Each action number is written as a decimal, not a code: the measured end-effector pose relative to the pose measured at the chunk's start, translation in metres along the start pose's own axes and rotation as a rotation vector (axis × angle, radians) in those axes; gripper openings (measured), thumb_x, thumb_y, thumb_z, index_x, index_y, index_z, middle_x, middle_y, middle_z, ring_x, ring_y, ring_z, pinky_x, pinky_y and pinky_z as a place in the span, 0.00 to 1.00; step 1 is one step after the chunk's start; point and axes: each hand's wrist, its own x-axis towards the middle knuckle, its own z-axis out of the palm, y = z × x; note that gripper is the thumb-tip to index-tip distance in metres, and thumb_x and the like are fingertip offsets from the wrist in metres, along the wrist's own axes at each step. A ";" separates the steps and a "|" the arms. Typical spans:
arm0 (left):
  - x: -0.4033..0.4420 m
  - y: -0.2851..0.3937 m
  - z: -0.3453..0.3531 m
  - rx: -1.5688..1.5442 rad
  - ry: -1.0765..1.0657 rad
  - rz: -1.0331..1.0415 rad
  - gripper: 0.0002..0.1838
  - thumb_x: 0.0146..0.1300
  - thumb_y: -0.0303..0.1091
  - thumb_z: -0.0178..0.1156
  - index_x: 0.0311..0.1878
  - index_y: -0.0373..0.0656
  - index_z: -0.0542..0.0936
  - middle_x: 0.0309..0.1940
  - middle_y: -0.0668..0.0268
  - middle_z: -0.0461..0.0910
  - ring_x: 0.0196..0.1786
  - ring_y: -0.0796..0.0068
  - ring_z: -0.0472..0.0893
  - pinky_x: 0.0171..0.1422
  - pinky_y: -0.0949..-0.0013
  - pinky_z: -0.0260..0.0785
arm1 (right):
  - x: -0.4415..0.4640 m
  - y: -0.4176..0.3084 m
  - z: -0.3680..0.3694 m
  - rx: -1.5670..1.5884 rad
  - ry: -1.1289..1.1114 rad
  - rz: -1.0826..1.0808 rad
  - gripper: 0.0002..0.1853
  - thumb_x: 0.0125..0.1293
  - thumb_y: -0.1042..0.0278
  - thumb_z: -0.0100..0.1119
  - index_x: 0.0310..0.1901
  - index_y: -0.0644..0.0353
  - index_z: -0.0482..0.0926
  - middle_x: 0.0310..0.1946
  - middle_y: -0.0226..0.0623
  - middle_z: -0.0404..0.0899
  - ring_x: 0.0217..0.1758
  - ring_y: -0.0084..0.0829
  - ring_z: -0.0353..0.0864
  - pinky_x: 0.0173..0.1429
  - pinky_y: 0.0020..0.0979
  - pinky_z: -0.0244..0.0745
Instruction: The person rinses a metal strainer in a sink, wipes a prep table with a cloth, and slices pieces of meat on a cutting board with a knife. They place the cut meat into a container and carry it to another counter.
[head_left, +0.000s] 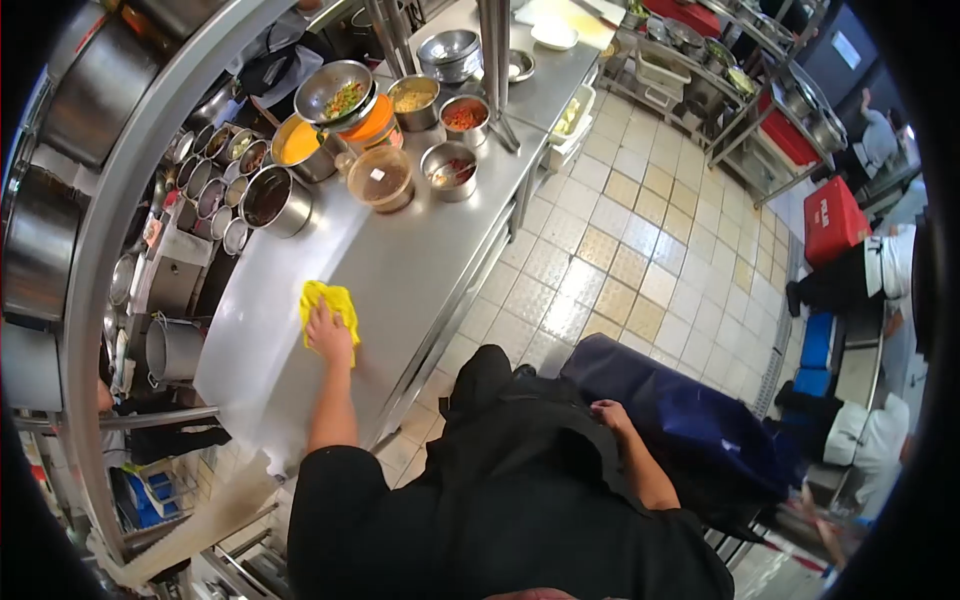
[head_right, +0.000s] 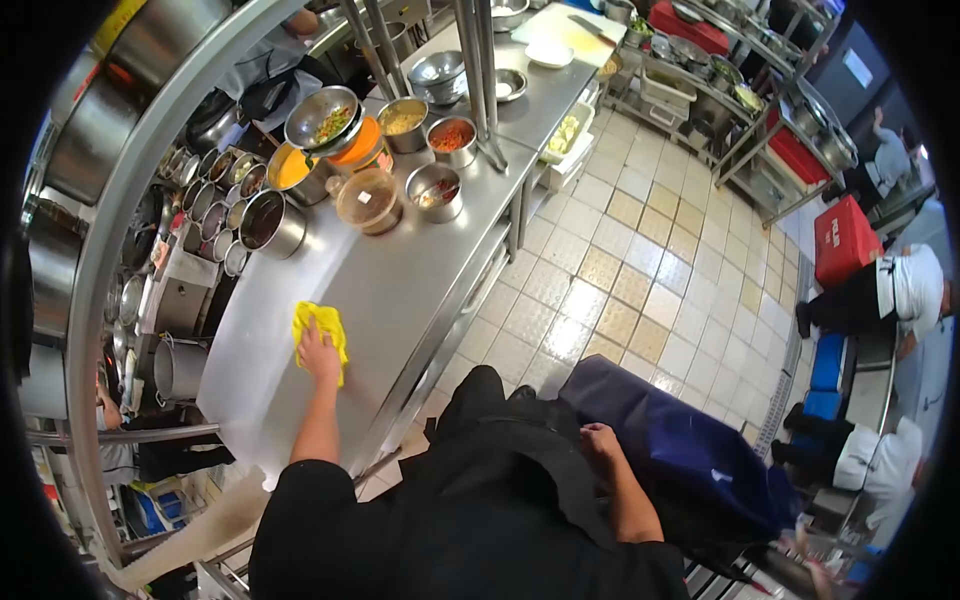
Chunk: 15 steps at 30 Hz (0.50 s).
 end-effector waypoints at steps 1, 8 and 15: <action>-0.016 0.029 -0.008 0.016 -0.021 0.023 0.30 0.64 0.49 0.58 0.70 0.62 0.67 0.69 0.62 0.65 0.67 0.55 0.64 0.66 0.45 0.57 | 0.005 -0.023 -0.006 0.054 0.002 0.043 0.12 0.65 0.70 0.60 0.49 0.63 0.77 0.30 0.34 0.79 0.26 0.28 0.78 0.29 0.29 0.74; -0.060 0.196 -0.016 -0.077 -0.047 0.261 0.30 0.62 0.53 0.59 0.68 0.59 0.71 0.66 0.61 0.67 0.62 0.56 0.67 0.62 0.48 0.58 | 0.054 -0.137 0.005 0.088 -0.078 -0.065 0.10 0.68 0.67 0.56 0.48 0.60 0.74 0.37 0.37 0.78 0.33 0.34 0.82 0.36 0.34 0.79; 0.009 0.337 0.015 -0.172 -0.117 0.471 0.30 0.63 0.51 0.58 0.68 0.59 0.71 0.66 0.63 0.67 0.61 0.58 0.67 0.59 0.50 0.60 | 0.160 -0.131 -0.060 -0.459 -0.105 -0.285 0.15 0.62 0.61 0.63 0.45 0.63 0.81 0.38 0.42 0.84 0.39 0.38 0.84 0.44 0.35 0.79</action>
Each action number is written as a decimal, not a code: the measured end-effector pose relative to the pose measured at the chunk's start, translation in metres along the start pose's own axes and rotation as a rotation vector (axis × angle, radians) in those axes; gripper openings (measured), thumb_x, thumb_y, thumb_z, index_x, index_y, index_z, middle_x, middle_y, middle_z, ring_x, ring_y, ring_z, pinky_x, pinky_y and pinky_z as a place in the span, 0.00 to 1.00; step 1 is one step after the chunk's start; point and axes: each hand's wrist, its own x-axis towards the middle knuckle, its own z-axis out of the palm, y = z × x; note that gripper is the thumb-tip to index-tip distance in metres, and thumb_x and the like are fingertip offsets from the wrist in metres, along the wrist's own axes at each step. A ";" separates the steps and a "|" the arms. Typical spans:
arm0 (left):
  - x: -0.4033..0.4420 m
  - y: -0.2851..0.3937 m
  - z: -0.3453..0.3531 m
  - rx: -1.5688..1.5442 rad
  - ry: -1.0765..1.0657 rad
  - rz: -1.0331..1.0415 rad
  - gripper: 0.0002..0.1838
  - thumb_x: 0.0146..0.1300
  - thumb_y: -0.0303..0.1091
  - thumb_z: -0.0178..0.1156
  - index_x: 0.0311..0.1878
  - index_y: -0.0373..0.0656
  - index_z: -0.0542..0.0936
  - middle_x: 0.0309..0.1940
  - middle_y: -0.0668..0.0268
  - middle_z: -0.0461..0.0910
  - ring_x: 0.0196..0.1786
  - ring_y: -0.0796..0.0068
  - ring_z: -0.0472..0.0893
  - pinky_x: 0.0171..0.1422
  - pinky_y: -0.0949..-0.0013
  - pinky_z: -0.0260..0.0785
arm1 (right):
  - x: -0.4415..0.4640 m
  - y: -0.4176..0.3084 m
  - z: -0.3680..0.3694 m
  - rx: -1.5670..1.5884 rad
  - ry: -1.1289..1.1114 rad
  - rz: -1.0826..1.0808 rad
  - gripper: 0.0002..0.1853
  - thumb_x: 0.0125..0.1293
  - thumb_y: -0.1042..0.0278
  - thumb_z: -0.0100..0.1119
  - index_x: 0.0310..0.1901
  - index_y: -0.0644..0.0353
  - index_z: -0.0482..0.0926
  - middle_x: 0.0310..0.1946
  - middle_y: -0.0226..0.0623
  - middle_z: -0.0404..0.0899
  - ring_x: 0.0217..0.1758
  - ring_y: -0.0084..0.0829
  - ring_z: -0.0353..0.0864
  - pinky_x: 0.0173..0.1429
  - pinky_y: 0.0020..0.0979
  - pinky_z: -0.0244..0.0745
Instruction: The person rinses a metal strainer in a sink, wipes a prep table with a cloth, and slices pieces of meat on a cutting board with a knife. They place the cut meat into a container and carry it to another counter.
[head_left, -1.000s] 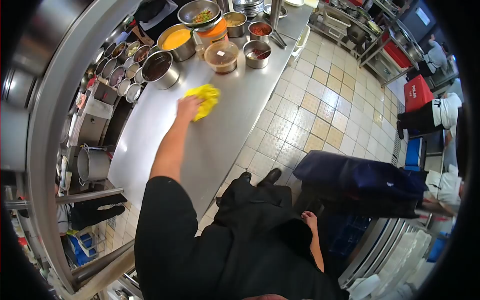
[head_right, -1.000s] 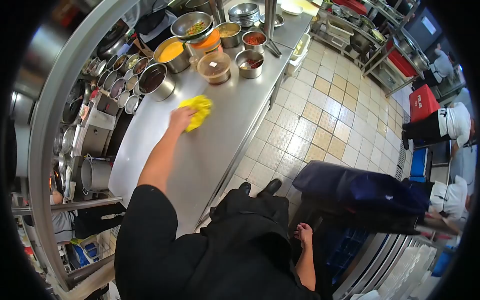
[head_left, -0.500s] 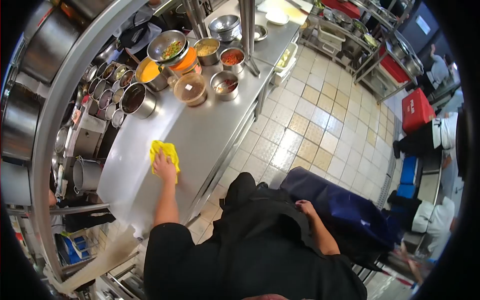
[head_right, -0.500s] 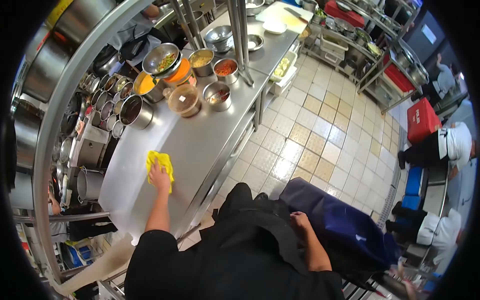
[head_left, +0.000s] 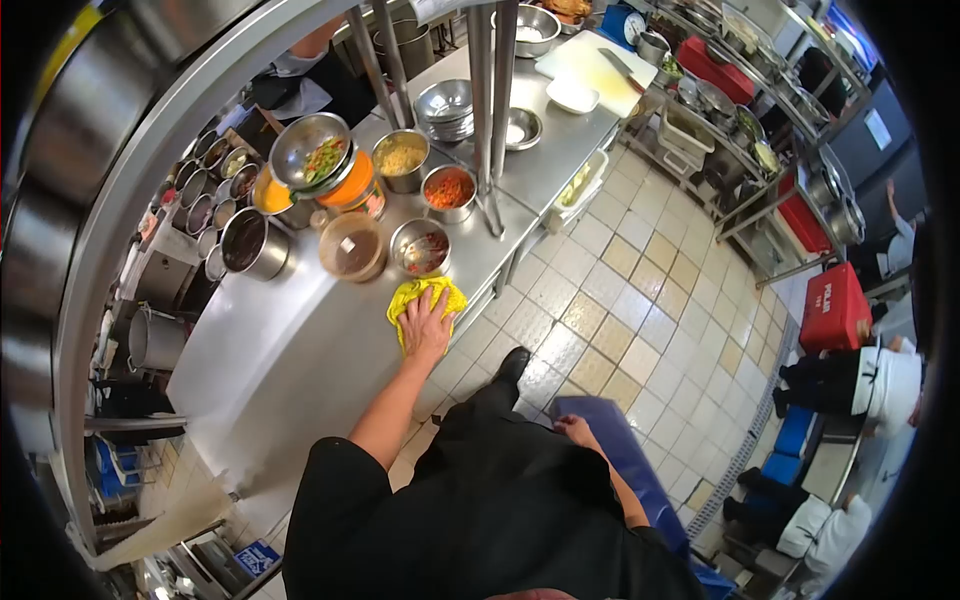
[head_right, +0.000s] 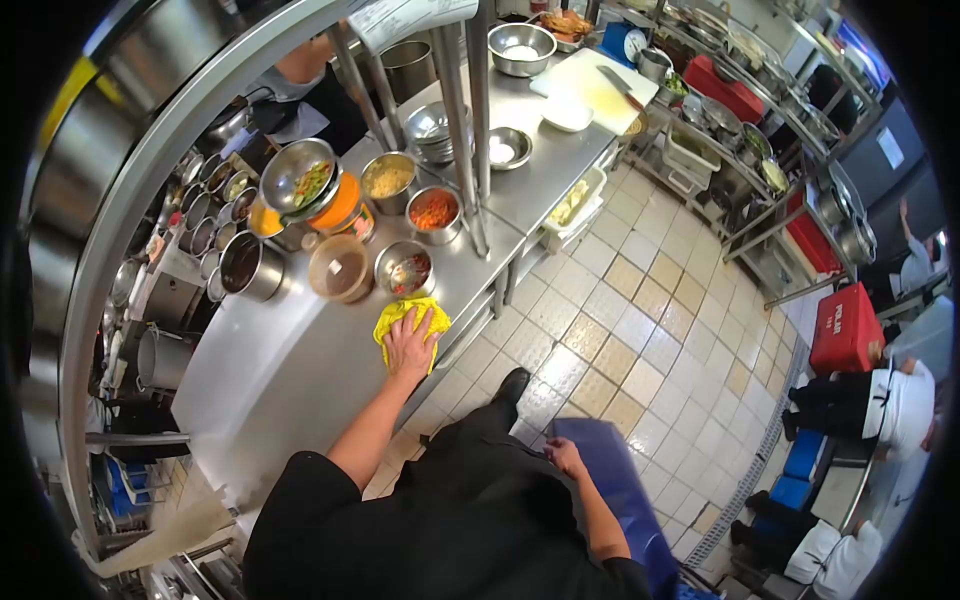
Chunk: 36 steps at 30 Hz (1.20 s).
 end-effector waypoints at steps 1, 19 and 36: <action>0.017 0.011 0.006 0.010 0.004 -0.018 0.30 0.63 0.51 0.58 0.69 0.59 0.70 0.66 0.63 0.67 0.61 0.59 0.67 0.59 0.50 0.60 | 0.003 0.007 -0.016 -0.196 0.032 -0.090 0.17 0.60 0.59 0.64 0.43 0.65 0.83 0.38 0.44 0.85 0.38 0.38 0.85 0.45 0.34 0.78; 0.200 0.149 -0.015 -0.774 0.312 -0.251 0.21 0.52 0.22 0.66 0.52 0.41 0.80 0.50 0.56 0.76 0.55 0.51 0.76 0.60 0.59 0.69 | 0.014 -0.095 -0.252 0.257 0.068 0.442 0.21 0.62 0.63 0.63 0.53 0.64 0.75 0.36 0.40 0.81 0.29 0.34 0.82 0.29 0.37 0.78; 0.427 0.307 0.139 0.058 0.005 -0.212 0.34 0.63 0.49 0.57 0.71 0.47 0.65 0.69 0.60 0.62 0.65 0.58 0.62 0.62 0.53 0.56 | 0.262 -0.228 -0.537 0.384 0.128 0.152 0.16 0.66 0.64 0.56 0.52 0.63 0.75 0.39 0.37 0.80 0.35 0.34 0.84 0.35 0.33 0.79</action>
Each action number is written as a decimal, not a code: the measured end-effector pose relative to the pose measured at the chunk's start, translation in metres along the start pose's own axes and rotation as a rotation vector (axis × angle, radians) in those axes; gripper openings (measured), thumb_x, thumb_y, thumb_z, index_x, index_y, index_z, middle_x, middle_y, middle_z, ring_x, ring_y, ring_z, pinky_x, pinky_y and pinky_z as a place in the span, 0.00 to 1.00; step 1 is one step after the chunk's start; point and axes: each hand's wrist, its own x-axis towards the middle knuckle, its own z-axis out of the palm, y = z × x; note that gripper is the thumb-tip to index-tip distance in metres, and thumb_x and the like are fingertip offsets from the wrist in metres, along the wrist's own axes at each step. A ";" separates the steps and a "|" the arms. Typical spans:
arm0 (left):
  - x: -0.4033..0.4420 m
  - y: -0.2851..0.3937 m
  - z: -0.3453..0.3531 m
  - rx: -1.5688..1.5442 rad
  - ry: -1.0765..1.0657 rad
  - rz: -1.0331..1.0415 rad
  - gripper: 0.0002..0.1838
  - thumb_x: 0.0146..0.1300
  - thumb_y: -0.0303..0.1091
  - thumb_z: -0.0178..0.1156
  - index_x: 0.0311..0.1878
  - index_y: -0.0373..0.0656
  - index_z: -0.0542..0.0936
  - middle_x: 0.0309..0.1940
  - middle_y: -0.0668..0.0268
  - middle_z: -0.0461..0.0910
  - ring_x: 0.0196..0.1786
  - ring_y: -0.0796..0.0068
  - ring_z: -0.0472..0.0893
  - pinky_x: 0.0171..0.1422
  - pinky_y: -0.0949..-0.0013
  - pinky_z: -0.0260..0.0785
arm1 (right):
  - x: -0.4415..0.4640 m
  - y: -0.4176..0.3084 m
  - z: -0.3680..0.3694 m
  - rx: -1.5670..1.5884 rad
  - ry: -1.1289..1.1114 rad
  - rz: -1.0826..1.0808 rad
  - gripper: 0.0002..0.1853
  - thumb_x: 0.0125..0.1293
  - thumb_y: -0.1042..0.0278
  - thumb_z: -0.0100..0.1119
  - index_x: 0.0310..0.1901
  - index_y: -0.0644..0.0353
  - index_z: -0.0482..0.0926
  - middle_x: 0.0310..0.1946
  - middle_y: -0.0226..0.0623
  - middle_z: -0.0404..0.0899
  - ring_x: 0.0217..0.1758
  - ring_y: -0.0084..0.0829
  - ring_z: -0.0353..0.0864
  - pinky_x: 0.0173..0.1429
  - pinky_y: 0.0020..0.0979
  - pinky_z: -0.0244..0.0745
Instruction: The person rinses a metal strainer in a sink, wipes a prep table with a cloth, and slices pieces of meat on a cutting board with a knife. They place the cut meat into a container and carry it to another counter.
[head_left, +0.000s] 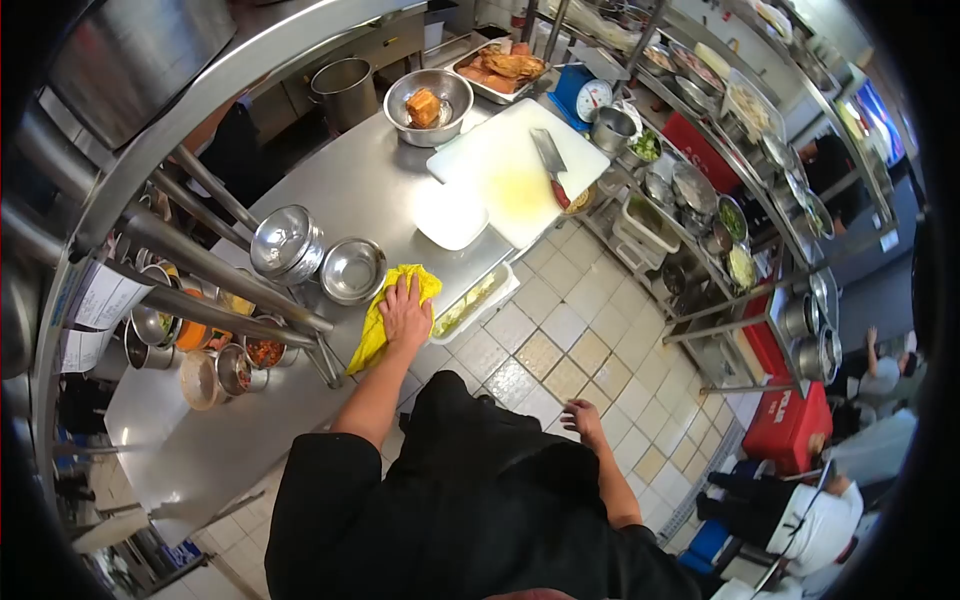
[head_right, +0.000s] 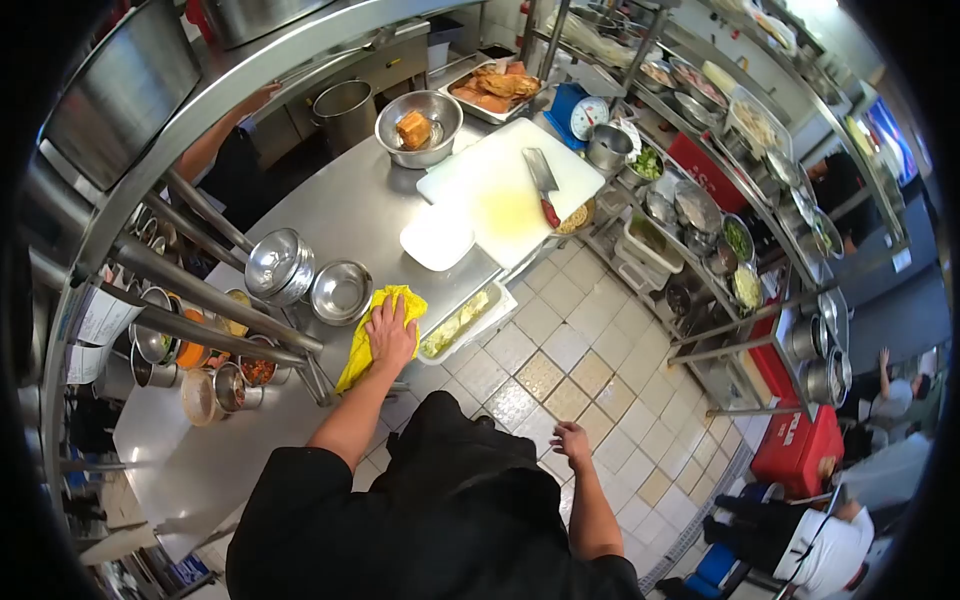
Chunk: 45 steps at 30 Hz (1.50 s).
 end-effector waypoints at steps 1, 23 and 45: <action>0.008 0.006 0.002 -0.010 -0.011 -0.018 0.34 0.63 0.49 0.57 0.71 0.46 0.65 0.69 0.60 0.62 0.65 0.58 0.62 0.62 0.53 0.56 | 0.008 -0.027 0.011 0.006 -0.034 -0.041 0.17 0.66 0.64 0.56 0.53 0.63 0.74 0.39 0.37 0.79 0.34 0.33 0.84 0.35 0.32 0.79; 0.112 0.103 0.027 -0.182 0.081 0.137 0.27 0.56 0.41 0.60 0.61 0.47 0.75 0.59 0.61 0.71 0.58 0.59 0.69 0.57 0.54 0.61 | 0.196 -0.391 0.301 -0.170 -0.536 -0.315 0.12 0.70 0.68 0.51 0.47 0.70 0.73 0.35 0.43 0.82 0.32 0.31 0.84 0.36 0.28 0.84; 0.428 0.002 0.011 -0.383 0.224 -0.810 0.33 0.53 0.54 0.68 0.51 0.32 0.80 0.48 0.43 0.81 0.52 0.45 0.81 0.57 0.53 0.72 | 0.264 -0.499 0.066 -0.902 0.037 -0.828 0.29 0.54 0.68 0.60 0.59 0.59 0.67 0.50 0.54 0.73 0.54 0.56 0.76 0.55 0.49 0.74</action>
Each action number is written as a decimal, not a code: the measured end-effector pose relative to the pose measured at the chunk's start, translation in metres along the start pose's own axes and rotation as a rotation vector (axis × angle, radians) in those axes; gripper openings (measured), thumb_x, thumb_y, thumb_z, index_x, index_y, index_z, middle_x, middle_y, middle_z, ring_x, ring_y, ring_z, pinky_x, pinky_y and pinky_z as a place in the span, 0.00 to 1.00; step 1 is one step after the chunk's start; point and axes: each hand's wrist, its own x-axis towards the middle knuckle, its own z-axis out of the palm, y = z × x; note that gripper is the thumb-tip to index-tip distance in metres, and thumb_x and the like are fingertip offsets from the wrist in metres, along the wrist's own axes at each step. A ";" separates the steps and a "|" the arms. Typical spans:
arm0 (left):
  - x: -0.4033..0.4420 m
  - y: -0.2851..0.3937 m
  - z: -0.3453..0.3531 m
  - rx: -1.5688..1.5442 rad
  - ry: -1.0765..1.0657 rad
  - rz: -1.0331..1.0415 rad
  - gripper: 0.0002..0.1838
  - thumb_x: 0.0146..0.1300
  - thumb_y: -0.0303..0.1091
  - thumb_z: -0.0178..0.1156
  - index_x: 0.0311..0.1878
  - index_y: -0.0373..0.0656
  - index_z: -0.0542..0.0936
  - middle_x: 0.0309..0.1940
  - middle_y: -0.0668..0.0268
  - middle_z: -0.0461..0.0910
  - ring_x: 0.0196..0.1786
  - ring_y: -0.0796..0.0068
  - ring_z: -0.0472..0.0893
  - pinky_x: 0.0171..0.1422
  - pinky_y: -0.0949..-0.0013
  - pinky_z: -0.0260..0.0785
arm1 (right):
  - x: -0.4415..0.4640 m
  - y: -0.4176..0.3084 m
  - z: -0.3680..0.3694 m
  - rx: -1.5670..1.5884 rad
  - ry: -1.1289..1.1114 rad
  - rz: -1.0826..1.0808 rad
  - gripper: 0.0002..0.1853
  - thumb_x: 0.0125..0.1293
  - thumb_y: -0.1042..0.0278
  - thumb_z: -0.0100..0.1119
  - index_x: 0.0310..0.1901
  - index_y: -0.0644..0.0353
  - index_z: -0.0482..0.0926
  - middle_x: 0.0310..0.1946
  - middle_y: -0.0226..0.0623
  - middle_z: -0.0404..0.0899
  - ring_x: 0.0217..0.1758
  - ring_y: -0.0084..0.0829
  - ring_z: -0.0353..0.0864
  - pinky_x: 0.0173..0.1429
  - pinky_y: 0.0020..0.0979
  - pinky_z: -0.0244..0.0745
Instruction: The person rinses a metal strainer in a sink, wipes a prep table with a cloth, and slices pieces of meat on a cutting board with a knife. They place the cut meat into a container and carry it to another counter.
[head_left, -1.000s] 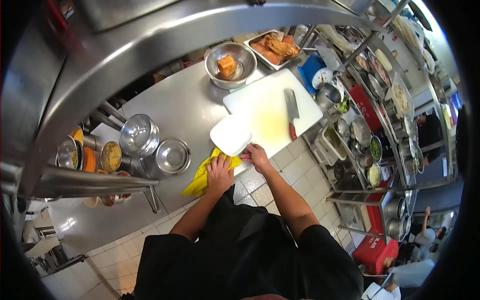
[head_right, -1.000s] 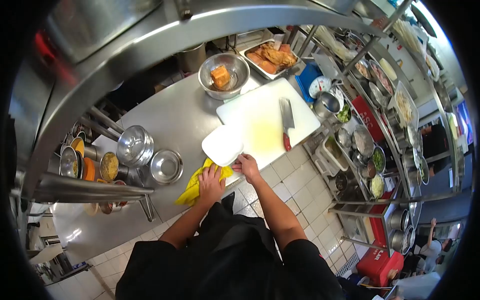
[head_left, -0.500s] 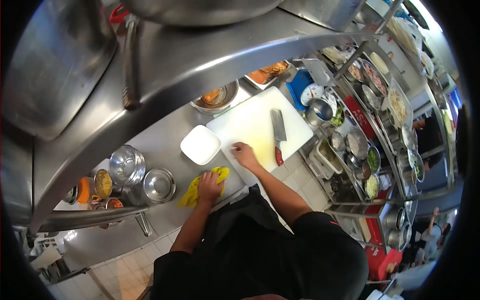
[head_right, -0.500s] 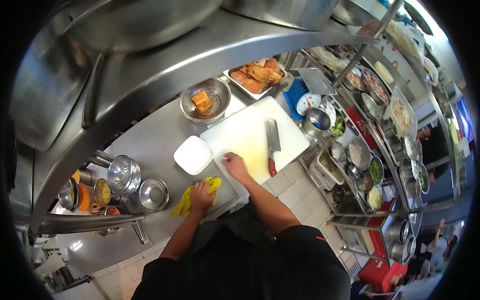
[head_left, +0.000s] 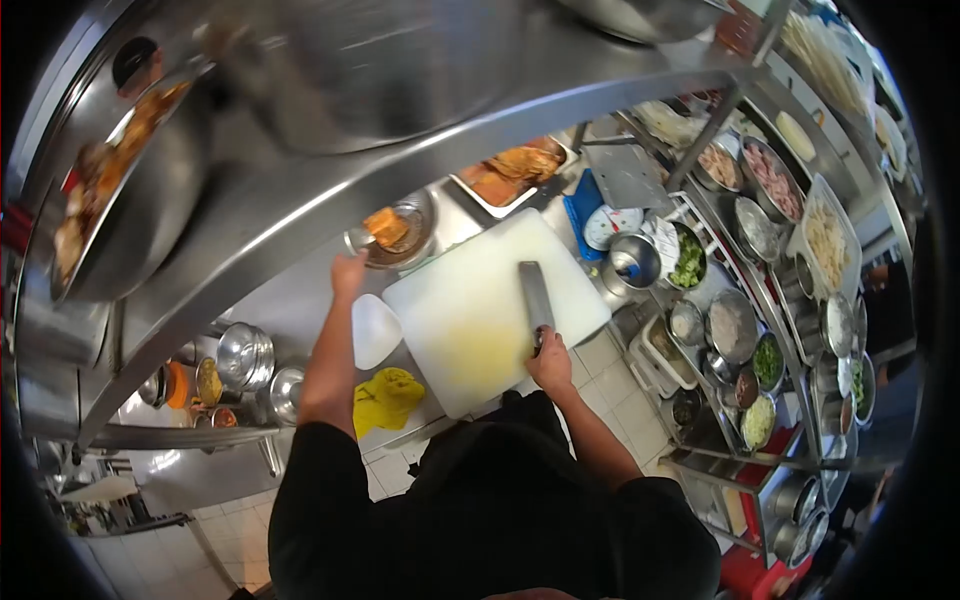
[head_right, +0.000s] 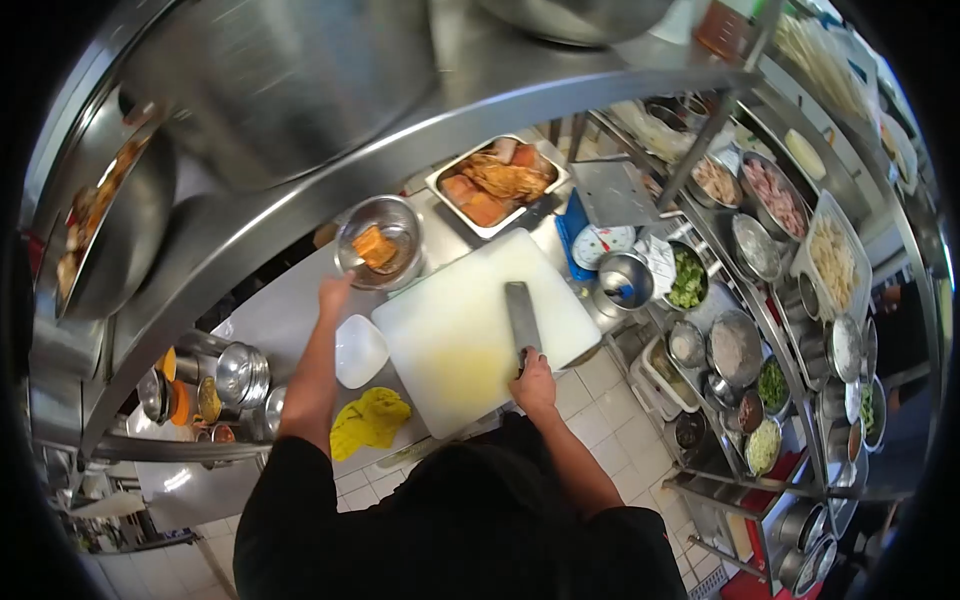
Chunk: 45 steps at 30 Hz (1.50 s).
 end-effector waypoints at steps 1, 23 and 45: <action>0.016 0.001 0.004 0.056 -0.097 -0.030 0.29 0.53 0.52 0.68 0.45 0.32 0.81 0.44 0.43 0.82 0.50 0.45 0.82 0.55 0.53 0.73 | -0.003 0.008 -0.005 0.008 0.104 -0.011 0.29 0.51 0.72 0.60 0.58 0.60 0.68 0.46 0.53 0.75 0.48 0.51 0.79 0.51 0.46 0.76; -0.018 0.038 -0.064 -0.819 -0.164 -0.157 0.06 0.49 0.18 0.53 0.31 0.38 0.75 0.22 0.62 0.77 0.17 0.71 0.77 0.16 0.65 0.73 | -0.023 0.069 -0.054 1.065 -0.378 0.275 0.06 0.64 0.77 0.56 0.41 0.58 0.72 0.21 0.29 0.70 0.14 0.23 0.69 0.15 0.26 0.63; -0.157 0.109 -0.011 -0.328 0.305 0.789 0.02 0.53 0.16 0.55 0.32 0.29 0.75 0.49 0.48 0.81 0.43 0.53 0.84 0.47 0.63 0.76 | -0.070 0.037 -0.084 1.460 -0.680 0.534 0.17 0.68 0.71 0.57 0.52 0.56 0.61 0.28 0.34 0.71 0.23 0.23 0.69 0.20 0.25 0.65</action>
